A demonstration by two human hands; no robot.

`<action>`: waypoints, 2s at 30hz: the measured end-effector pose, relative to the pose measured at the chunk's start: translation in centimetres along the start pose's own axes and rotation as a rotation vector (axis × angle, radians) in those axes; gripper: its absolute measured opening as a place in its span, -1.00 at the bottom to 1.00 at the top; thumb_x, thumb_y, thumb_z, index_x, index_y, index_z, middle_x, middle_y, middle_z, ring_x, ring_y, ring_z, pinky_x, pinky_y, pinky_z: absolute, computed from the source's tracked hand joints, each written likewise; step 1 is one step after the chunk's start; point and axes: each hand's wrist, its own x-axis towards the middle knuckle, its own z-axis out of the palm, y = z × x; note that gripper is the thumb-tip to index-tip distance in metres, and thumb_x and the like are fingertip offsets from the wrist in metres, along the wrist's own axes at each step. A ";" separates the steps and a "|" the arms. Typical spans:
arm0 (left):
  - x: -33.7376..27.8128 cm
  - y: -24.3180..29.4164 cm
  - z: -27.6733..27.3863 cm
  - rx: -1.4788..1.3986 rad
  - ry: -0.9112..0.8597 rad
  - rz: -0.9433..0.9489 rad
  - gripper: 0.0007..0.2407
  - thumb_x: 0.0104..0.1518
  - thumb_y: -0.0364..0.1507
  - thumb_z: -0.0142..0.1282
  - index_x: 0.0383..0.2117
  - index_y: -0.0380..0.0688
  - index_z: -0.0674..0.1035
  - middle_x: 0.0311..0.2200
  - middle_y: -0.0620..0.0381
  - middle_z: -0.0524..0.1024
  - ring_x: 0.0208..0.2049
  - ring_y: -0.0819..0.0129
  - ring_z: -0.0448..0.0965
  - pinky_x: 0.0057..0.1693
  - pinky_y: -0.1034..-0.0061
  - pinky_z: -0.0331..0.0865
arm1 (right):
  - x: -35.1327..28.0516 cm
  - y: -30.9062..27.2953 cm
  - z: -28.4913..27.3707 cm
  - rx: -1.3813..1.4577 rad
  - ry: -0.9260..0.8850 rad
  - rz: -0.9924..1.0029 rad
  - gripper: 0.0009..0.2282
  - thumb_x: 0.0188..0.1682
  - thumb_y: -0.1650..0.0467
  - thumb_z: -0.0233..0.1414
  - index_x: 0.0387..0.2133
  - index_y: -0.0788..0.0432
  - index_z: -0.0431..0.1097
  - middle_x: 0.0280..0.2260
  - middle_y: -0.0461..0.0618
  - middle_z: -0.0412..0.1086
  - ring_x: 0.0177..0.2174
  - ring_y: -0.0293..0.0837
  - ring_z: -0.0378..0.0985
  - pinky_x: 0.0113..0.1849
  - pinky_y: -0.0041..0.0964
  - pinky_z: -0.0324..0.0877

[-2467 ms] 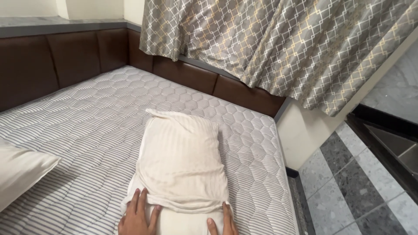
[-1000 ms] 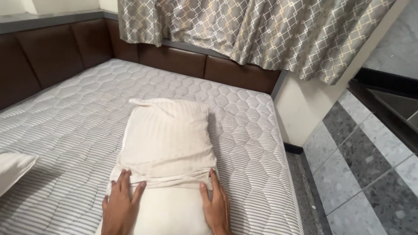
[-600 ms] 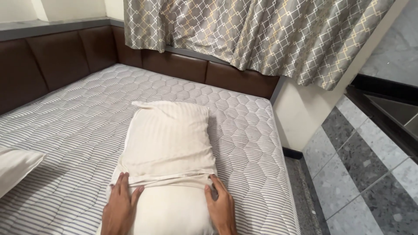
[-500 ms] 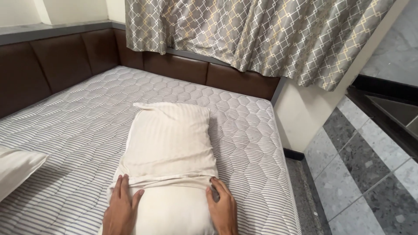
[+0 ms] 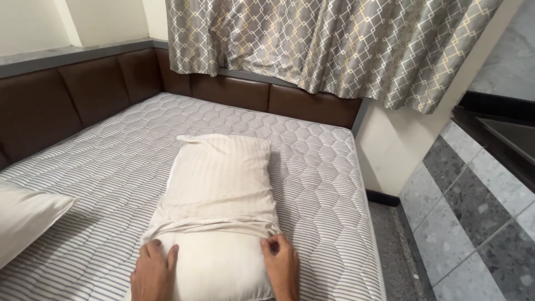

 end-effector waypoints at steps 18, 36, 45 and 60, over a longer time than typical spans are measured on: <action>-0.5 1.7 -3.5 -0.038 0.030 0.144 -0.65 0.25 -0.26 0.01 0.01 -0.27 0.40 0.00 -0.13 0.43 0.04 -0.06 0.51 0.08 -0.11 0.39 | -2.8 1.9 0.8 -0.058 -0.139 -0.223 -0.58 -0.06 0.31 0.19 0.03 0.20 0.30 0.05 0.16 0.35 0.04 0.21 0.40 0.01 -0.03 0.33; 0.8 0.8 -0.4 -0.123 0.019 0.166 -0.44 0.14 0.01 -0.08 0.25 0.09 0.34 0.29 0.25 0.28 0.34 0.37 0.18 0.29 -0.13 0.09 | -4.2 0.9 0.8 -0.180 -0.146 -0.083 -0.61 -0.09 0.31 0.20 0.01 0.11 0.36 0.04 0.06 0.42 -0.01 0.11 0.56 -0.01 -0.12 0.46; 3.0 0.8 2.5 -0.047 -0.086 0.133 -0.38 0.10 0.06 -0.12 0.30 0.12 0.25 0.32 0.26 0.20 0.37 0.40 0.11 0.29 -0.05 0.06 | -2.4 1.8 1.1 -0.207 -0.112 -0.098 -0.62 -0.06 0.28 0.16 0.02 0.10 0.39 0.05 0.06 0.45 0.06 0.07 0.52 0.04 -0.12 0.41; 5.2 -3.0 8.6 -0.343 0.230 0.287 -0.36 0.05 0.07 0.03 0.19 -0.08 0.44 0.19 -0.01 0.41 0.20 0.20 0.42 0.21 0.05 0.39 | -0.8 2.3 1.6 -0.189 -0.088 0.104 -0.60 -0.09 0.23 0.16 0.02 0.08 0.46 0.06 -0.01 0.44 0.10 -0.02 0.50 0.04 -0.16 0.44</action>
